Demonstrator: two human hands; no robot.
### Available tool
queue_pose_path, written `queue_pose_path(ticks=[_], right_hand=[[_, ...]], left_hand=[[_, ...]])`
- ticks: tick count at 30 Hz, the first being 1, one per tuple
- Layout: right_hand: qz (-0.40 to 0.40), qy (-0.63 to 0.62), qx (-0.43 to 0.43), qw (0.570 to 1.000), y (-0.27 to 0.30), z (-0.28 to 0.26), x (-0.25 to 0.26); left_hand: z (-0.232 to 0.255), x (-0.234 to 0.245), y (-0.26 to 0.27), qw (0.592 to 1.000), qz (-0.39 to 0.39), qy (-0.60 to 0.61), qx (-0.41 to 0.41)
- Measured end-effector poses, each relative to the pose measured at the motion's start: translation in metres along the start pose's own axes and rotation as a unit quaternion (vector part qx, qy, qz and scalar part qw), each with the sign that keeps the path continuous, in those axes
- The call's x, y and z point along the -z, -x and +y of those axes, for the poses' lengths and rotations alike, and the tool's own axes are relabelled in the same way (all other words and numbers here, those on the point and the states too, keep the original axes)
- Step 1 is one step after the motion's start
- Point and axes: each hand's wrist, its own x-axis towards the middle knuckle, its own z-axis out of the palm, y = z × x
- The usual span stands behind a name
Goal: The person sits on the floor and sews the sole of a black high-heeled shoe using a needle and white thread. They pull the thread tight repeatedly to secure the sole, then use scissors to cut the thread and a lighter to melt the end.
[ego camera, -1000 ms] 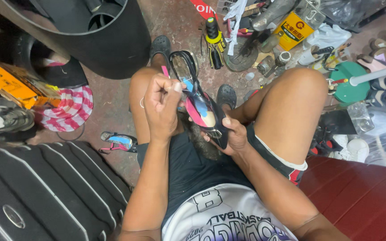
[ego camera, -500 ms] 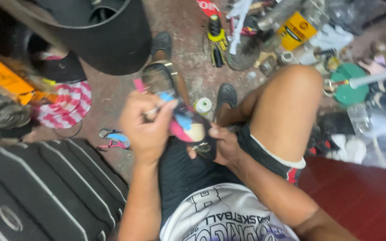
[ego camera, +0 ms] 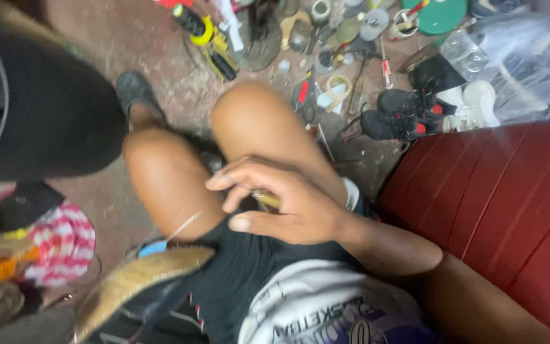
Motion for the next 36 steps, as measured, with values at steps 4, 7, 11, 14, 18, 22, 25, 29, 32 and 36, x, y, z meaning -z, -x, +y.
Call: queue_pose_path(ticks=[4,7,11,14,18,22,25,29,32,36], right_hand=[[0.181,0.046,0.012,0.982,0.017,0.003,0.08],[0.3,-0.112,0.014,0.947,0.004,0.087,0.162],[0.44,-0.275,-0.139,0.844,-0.005,0.249,0.258],[0.504,-0.307,-0.314,0.744,0.004,0.329,0.26],[0.427,-0.263,-0.386,0.774,0.016,0.387,0.236],[0.434,-0.26,-0.389,0.77,-0.009,0.399,0.235],[0.408,-0.178,-0.378,0.812,-0.014,0.401,0.248],[0.442,0.103,-0.262,0.852,-0.037,0.398,0.274],[0.411,0.129,-0.385,0.816,-0.047,0.398,0.287],[0.338,0.347,-0.471,0.737,-0.069,0.394,0.289]], left_hand=[[-0.024,-0.002,-0.006,0.998,-0.05,0.009,0.034],[-0.03,0.006,-0.002,0.995,-0.077,-0.001,0.063],[-0.049,-0.006,-0.005,0.994,-0.086,-0.012,0.071],[-0.062,-0.012,-0.002,0.988,-0.091,-0.085,0.092],[-0.069,-0.01,-0.004,0.985,-0.072,-0.12,0.102],[-0.075,-0.02,-0.011,0.985,-0.061,-0.131,0.094],[-0.074,-0.024,-0.019,0.984,-0.064,-0.144,0.089],[-0.067,-0.024,-0.028,0.98,-0.058,-0.171,0.082],[-0.081,-0.027,-0.034,0.98,-0.056,-0.176,0.071],[-0.081,-0.017,-0.018,0.971,-0.047,-0.225,0.071]])
